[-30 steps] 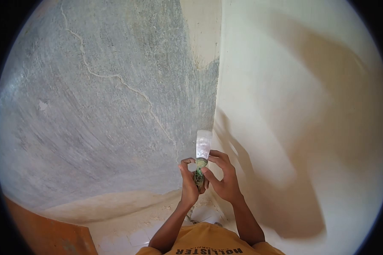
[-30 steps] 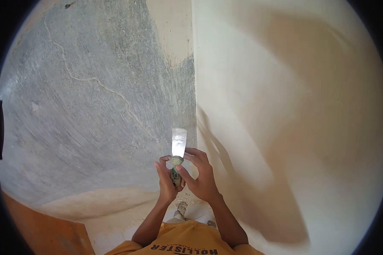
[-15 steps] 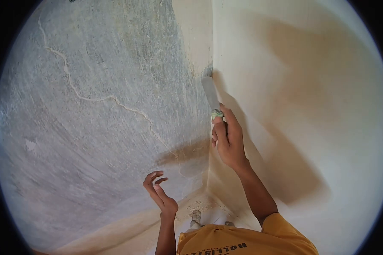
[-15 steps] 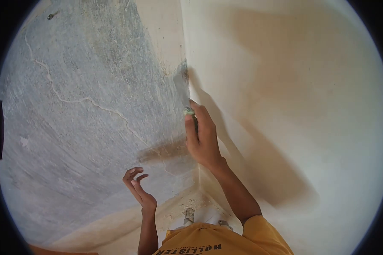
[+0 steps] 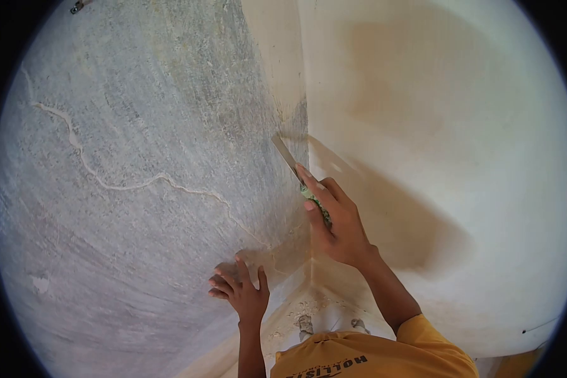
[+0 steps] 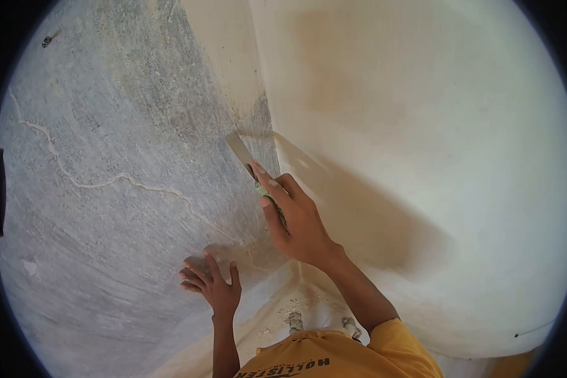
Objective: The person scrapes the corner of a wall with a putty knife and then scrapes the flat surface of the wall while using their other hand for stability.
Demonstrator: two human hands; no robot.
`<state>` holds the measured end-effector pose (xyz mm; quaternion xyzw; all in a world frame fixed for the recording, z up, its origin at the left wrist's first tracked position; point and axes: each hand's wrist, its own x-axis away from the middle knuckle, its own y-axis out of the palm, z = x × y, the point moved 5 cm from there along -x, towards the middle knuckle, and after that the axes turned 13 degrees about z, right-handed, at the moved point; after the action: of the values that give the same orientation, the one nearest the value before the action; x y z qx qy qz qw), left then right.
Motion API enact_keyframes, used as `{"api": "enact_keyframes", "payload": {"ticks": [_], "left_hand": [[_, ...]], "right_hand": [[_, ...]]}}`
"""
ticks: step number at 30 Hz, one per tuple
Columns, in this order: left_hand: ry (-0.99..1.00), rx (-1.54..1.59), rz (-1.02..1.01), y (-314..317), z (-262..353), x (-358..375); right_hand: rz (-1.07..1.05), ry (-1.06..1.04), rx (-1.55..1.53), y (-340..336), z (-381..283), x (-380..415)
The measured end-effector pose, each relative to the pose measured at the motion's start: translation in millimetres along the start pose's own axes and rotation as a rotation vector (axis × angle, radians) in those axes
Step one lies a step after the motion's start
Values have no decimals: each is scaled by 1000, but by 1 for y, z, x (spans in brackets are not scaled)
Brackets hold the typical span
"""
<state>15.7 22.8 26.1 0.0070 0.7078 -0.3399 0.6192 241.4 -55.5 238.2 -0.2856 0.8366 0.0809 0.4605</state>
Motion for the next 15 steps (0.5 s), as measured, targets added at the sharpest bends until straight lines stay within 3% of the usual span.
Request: {"api": "enact_keyframes", "payload": {"ticks": [12,15], "left_hand": [[42,-13,-80,-3,-1,1],[44,-34,-56,-2,2,-2]], "right_hand": [[94,-13,106,-1,-7,-7],[73,75,176,-4,-23,-18]]}}
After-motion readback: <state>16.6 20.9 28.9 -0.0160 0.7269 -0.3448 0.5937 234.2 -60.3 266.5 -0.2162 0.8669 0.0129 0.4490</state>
